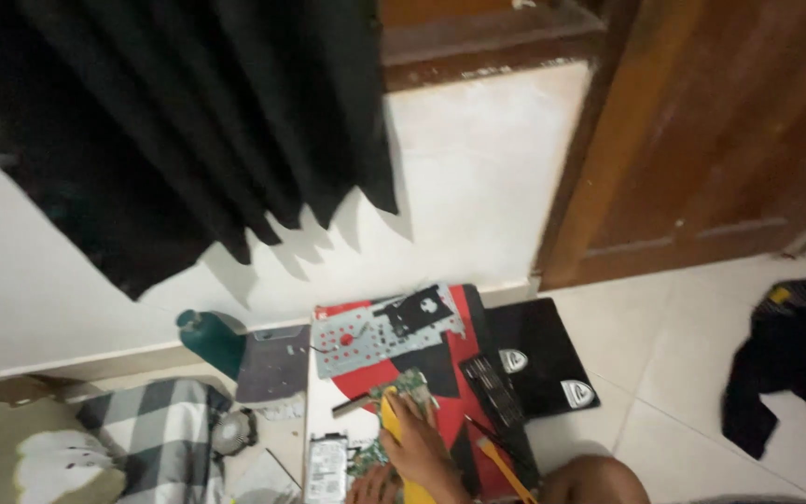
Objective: The person cleans a computer motherboard by wiping its surfaces with a yellow cloth held in one hand, occasionally flipping the motherboard with both hands to access different sides.
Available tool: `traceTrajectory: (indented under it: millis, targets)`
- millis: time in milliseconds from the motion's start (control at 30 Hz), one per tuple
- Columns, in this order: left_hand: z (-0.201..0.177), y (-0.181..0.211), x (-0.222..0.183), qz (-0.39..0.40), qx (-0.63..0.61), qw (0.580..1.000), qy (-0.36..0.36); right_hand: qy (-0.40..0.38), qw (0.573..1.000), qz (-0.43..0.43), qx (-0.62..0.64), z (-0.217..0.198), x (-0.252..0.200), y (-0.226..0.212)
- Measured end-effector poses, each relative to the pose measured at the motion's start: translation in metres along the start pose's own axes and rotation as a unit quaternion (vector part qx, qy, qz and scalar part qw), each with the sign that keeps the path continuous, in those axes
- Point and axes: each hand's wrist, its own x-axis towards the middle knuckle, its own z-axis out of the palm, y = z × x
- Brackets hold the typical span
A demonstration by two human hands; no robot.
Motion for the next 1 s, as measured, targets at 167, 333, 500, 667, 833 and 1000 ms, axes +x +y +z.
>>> traceTrajectory:
  millis: [167,333,500,667,833,1000]
  targets:
    - [-0.024,0.008,0.052,-0.053,-0.062,0.994,-0.076,0.085,0.992,-0.026,0.087,-0.008,0.001,-0.003]
    - [-0.03,0.014,0.063,-0.096,-0.071,0.989,-0.082,-0.145,0.988,0.06,0.006,-0.05,0.003,-0.041]
    - [-0.026,0.014,0.052,-0.068,-0.043,0.995,-0.065,-0.019,1.0,0.004,0.009,-0.02,-0.002,-0.017]
    - [-0.033,0.022,0.057,-0.099,-0.067,0.988,-0.096,0.061,0.997,-0.005,0.04,-0.005,0.0,-0.004]
    - [-0.107,0.019,0.116,-0.076,-0.2,0.934,-0.285,0.027,0.996,-0.037,-0.082,-0.002,-0.004,-0.008]
    - [-0.171,0.019,0.18,-0.123,-0.27,0.929,-0.224,0.069,0.997,-0.044,0.001,-0.004,-0.005,-0.003]
